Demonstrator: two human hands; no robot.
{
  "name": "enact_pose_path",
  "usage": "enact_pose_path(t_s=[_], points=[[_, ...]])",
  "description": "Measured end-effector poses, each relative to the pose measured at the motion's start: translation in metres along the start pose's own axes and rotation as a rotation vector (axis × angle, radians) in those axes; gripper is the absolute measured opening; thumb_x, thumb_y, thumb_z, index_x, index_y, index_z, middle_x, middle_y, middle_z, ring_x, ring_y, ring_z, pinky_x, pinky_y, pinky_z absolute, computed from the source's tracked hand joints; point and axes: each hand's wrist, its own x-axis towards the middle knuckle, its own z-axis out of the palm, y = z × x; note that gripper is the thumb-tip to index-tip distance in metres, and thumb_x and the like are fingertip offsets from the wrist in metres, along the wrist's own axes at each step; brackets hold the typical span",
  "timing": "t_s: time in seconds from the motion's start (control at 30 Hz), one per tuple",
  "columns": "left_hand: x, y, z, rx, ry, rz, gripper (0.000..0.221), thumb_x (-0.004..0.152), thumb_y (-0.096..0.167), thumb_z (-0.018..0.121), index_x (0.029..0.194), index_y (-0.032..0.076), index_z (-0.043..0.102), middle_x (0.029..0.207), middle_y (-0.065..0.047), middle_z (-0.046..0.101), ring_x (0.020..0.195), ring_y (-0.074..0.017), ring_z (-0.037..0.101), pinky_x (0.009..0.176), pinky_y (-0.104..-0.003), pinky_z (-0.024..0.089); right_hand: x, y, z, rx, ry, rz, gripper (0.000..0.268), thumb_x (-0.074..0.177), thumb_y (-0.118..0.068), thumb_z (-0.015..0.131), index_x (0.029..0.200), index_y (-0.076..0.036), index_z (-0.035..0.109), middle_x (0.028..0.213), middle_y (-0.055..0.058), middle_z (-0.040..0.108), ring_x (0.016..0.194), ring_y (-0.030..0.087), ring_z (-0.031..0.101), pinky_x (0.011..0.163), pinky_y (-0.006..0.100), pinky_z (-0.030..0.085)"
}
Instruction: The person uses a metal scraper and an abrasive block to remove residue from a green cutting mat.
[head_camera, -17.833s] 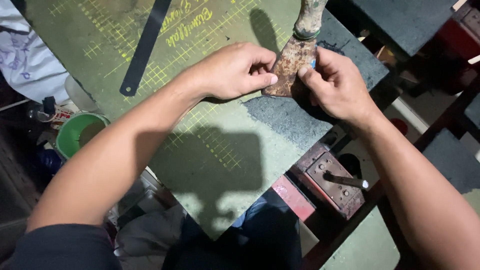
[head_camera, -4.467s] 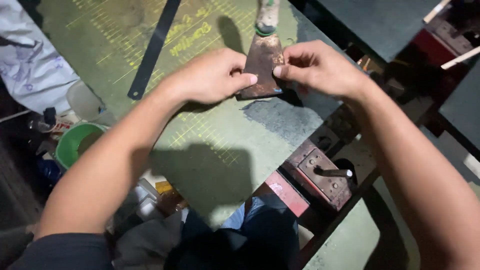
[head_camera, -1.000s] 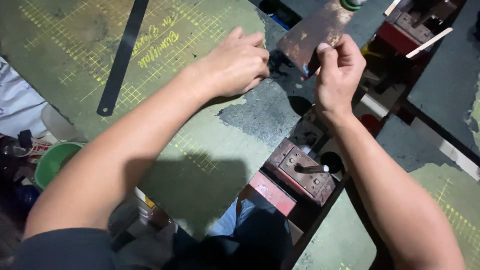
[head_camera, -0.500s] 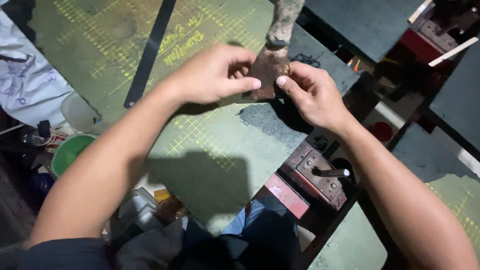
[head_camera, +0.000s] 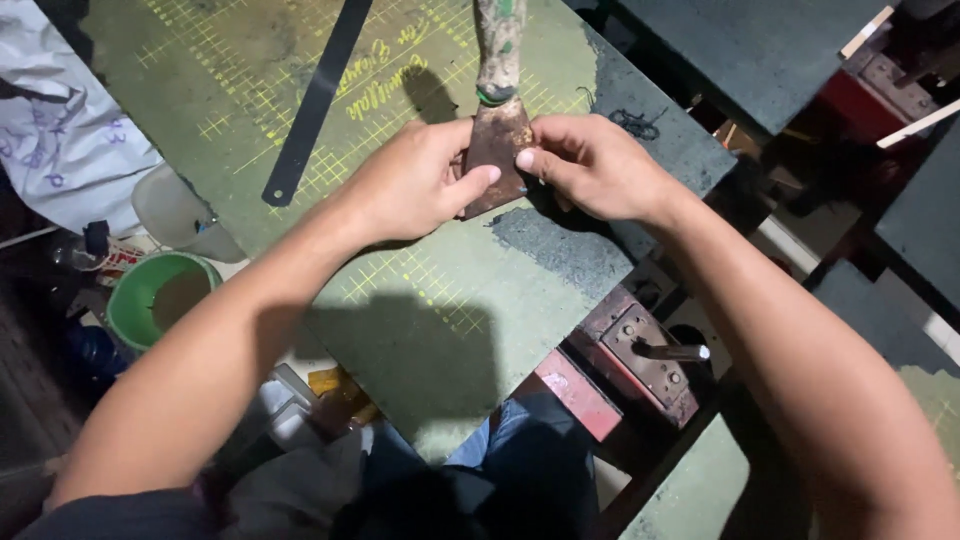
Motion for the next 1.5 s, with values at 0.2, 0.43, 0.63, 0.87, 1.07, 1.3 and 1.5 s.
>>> enact_pose_path(t_s=[0.2,0.43,0.63,0.87,1.07,1.3,1.5], points=[[-0.003,-0.002,0.001,-0.043,-0.033,-0.018,0.007,0.097,0.008,0.061,0.098,0.002,0.064,0.066,-0.007,0.073,0.055,-0.0132,0.071,0.057,-0.028,0.055,0.005,-0.002,0.002,0.047,-0.059,0.005,0.016,0.105,-0.013,0.063,0.090,-0.009,0.065,0.059,0.005,0.064,0.047,0.013,0.062,0.052,0.024,0.049],[-0.004,-0.001,0.003,-0.109,-0.063,-0.079,0.015,0.097,0.006,0.058,0.107,-0.003,0.067,0.071,-0.011,0.075,0.056,-0.0121,0.071,0.059,-0.026,0.056,0.009,0.005,-0.002,-0.048,-0.070,0.009,0.018,0.105,-0.018,0.065,0.088,-0.010,0.066,0.053,0.004,0.061,0.047,0.013,0.060,0.057,0.025,0.047],[-0.004,0.001,0.006,-0.053,-0.078,-0.093,0.015,0.096,0.010,0.062,0.104,-0.002,0.066,0.067,-0.008,0.074,0.056,-0.0107,0.070,0.059,-0.027,0.055,0.001,0.007,0.001,-0.082,-0.042,0.030,0.019,0.105,-0.022,0.066,0.088,-0.013,0.065,0.051,0.001,0.057,0.050,0.010,0.055,0.057,0.025,0.046],[-0.005,-0.002,0.011,-0.029,-0.065,-0.093,0.014,0.097,0.014,0.062,0.099,0.001,0.065,0.060,-0.005,0.071,0.054,-0.0134,0.068,0.057,-0.029,0.053,0.000,0.007,0.001,-0.149,-0.046,-0.018,0.018,0.104,-0.023,0.067,0.090,-0.011,0.066,0.055,0.009,0.059,0.055,0.016,0.053,0.059,0.032,0.047],[-0.009,0.006,0.011,-0.085,0.013,-0.075,0.015,0.096,0.015,0.062,0.103,0.002,0.064,0.062,-0.008,0.069,0.058,-0.0182,0.070,0.058,-0.032,0.055,-0.003,-0.006,0.000,0.025,-0.032,0.010,0.019,0.105,-0.017,0.065,0.087,-0.011,0.063,0.055,-0.001,0.056,0.051,0.010,0.056,0.056,0.023,0.046],[-0.009,0.004,0.007,0.080,-0.006,-0.147,0.019,0.096,0.024,0.063,0.094,0.005,0.064,0.060,-0.009,0.069,0.061,-0.0247,0.072,0.058,-0.039,0.053,0.005,0.000,0.002,-0.003,-0.047,-0.003,0.020,0.106,-0.018,0.065,0.088,-0.010,0.063,0.058,0.000,0.058,0.050,0.009,0.059,0.054,0.022,0.048],[-0.014,0.011,0.005,0.099,-0.040,-0.181,0.020,0.095,0.021,0.062,0.093,0.001,0.064,0.062,-0.014,0.071,0.063,-0.0285,0.073,0.058,-0.041,0.054,0.004,0.004,0.004,-0.096,-0.057,-0.023,0.020,0.106,-0.020,0.066,0.088,-0.011,0.064,0.058,-0.001,0.056,0.057,0.009,0.054,0.061,0.025,0.046]])
